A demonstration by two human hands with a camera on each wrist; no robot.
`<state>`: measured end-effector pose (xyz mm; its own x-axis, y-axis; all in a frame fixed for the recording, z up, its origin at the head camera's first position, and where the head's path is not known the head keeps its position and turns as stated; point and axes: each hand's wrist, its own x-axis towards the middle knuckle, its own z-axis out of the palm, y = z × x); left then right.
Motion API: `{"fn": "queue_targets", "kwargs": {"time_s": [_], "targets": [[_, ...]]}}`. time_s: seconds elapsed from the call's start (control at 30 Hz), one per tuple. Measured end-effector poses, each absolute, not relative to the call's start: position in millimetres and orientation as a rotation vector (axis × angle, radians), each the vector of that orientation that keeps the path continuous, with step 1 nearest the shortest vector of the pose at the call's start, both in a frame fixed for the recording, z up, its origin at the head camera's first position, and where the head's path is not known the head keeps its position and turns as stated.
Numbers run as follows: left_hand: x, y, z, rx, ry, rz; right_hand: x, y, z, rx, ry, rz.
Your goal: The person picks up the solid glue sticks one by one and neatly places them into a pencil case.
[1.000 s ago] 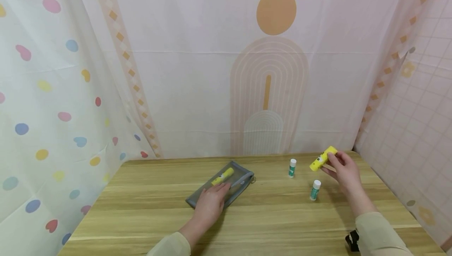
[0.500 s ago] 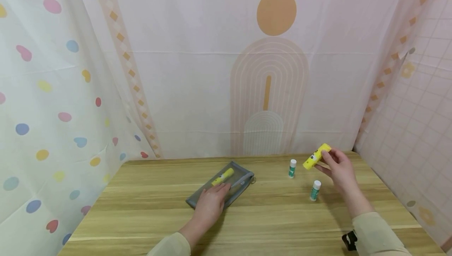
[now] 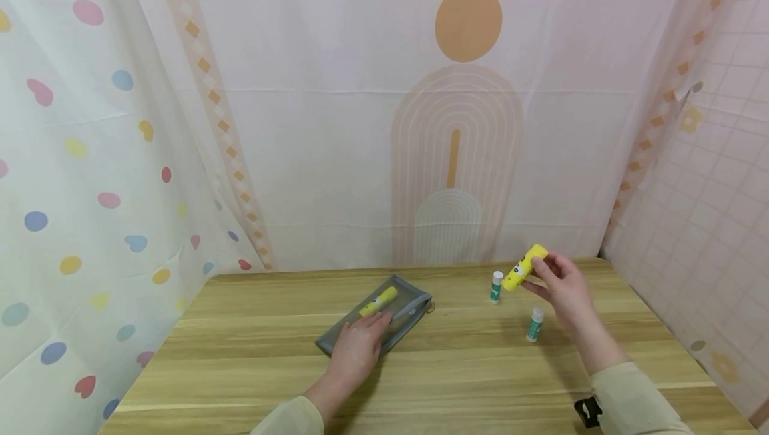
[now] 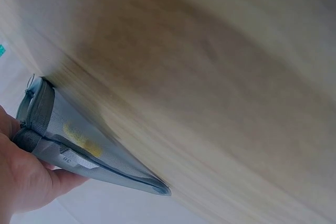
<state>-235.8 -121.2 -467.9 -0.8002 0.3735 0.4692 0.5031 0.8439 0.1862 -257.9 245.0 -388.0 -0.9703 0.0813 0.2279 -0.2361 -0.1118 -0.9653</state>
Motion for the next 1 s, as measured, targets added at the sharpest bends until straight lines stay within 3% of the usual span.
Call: {"fn": "queue_targets", "kwargs": {"time_s": [1.0], "targets": [[-238,-121,-470,-0.659,-2.549,-0.394,-252,209,-398,0.272,-2.201,2.160]]}}
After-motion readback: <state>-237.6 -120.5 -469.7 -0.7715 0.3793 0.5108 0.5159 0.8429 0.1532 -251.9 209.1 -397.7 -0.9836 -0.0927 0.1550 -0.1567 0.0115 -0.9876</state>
